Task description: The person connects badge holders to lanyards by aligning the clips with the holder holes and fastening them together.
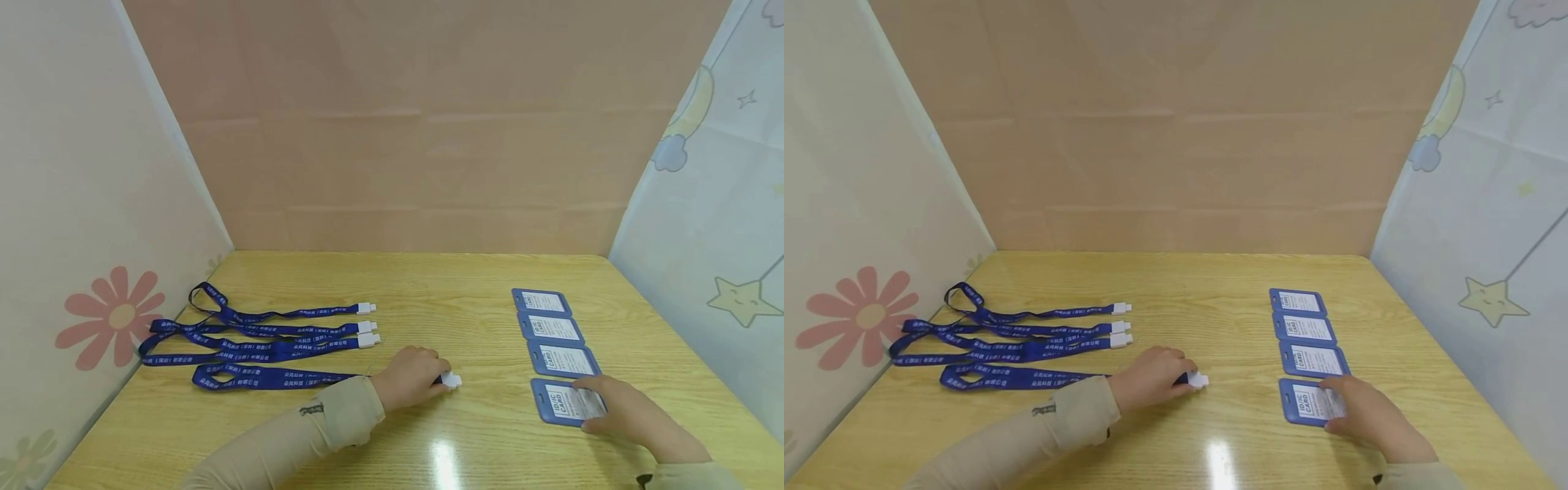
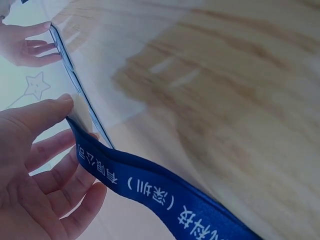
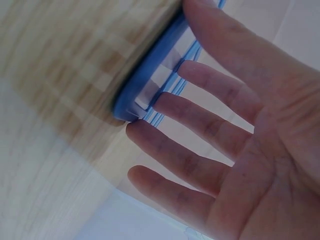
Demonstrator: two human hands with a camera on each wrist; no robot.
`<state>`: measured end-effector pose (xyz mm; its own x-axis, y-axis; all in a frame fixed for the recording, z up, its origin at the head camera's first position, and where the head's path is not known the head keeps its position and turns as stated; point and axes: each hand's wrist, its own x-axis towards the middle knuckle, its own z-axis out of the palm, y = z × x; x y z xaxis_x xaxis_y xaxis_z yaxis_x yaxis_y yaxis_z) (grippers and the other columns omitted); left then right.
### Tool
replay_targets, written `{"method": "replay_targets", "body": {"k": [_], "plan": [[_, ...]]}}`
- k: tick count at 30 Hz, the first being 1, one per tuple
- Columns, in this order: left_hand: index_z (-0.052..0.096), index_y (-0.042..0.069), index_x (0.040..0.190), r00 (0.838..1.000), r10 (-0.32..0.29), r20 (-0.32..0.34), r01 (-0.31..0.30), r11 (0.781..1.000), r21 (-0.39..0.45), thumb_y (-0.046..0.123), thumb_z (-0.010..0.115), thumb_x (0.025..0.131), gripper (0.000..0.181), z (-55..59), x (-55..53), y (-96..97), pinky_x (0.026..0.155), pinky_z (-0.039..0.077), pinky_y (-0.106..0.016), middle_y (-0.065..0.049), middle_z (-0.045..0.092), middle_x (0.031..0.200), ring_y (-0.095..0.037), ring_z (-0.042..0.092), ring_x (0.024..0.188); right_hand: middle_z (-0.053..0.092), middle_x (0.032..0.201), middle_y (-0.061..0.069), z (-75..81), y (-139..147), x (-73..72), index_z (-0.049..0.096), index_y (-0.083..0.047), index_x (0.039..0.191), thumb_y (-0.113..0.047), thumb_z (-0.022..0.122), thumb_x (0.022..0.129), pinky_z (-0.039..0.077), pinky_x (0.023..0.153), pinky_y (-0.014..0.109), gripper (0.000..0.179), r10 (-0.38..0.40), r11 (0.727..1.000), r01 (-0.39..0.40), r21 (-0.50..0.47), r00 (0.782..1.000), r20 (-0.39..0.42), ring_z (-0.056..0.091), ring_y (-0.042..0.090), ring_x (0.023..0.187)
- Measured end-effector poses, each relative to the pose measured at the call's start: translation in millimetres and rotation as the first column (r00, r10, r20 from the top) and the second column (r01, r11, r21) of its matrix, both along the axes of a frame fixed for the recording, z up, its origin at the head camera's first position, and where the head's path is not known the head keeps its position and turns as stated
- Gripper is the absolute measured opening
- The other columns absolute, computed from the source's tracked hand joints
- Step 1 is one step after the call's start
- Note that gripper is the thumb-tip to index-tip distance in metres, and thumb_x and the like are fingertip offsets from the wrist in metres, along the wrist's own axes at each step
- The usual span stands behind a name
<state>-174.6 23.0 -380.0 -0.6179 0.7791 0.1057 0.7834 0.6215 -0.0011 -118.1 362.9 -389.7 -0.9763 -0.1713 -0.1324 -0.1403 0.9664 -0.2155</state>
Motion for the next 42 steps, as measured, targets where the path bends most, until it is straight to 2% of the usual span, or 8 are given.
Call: {"method": "replay_targets", "body": {"k": [7, 18, 25, 42], "plan": [[0.07, 0.02, 0.094, 1.0, -0.022, -0.019, 0.022, 1.0, 0.001, 0.037, 0.066, 0.085, 0.02, -1.5, 0.2, 3.1, 0.057, 0.037, -0.013, 0.009, 0.067, 0.08, 0.003, 0.048, 0.062, 0.06, 0.112, 0.029, 0.2, -1.2, 0.1, 0.061, 0.0, 0.112, -0.024, 0.084, 0.06, 0.045, 0.083, 0.056, 0.062, -0.013, 1.0, 0.013, -0.002, 1.0, 0.018, 0.057, 0.047, 0.102], [0.07, 0.02, 0.095, 0.999, -0.039, -0.003, 0.039, 0.999, 0.011, 0.036, 0.066, 0.084, 0.02, -2.2, 1.0, 9.3, 0.06, 0.04, -0.013, 0.008, 0.067, 0.082, 0.003, 0.053, 0.066, 0.061, 0.111, 0.029, -0.6, 0.4, -0.2, 0.061, 0.0, 0.111, -0.024, 0.084, 0.059, 0.045, 0.083, 0.056, 0.061, -0.001, 1.0, 0.001, -0.007, 1.0, 0.001, 0.057, 0.047, 0.101], [0.07, 0.02, 0.095, 0.998, -0.059, -0.033, 0.06, 0.998, 0.021, 0.036, 0.067, 0.084, 0.019, -2.8, 1.9, 13.6, 0.062, 0.042, -0.012, 0.009, 0.067, 0.082, 0.003, 0.055, 0.068, 0.061, 0.111, 0.029, 1.0, -0.5, 1.3, 0.061, 0.0, 0.111, -0.023, 0.084, 0.06, 0.045, 0.083, 0.056, 0.061, 0.0, 1.0, 0.0, -0.004, 1.0, 0.001, 0.057, 0.047, 0.101], [0.07, 0.02, 0.095, 0.998, -0.055, -0.021, 0.055, 0.998, 0.027, 0.037, 0.069, 0.081, 0.021, -2.3, 3.5, 25.1, 0.063, 0.042, -0.015, 0.008, 0.068, 0.084, -0.001, 0.059, 0.072, 0.06, 0.11, 0.03, 4.6, -4.1, 4.2, 0.06, 0.001, 0.111, -0.02, 0.083, 0.062, 0.046, 0.083, 0.056, 0.059, 0.004, 1.0, -0.004, -0.009, 1.0, -0.014, 0.057, 0.046, 0.1]]}}
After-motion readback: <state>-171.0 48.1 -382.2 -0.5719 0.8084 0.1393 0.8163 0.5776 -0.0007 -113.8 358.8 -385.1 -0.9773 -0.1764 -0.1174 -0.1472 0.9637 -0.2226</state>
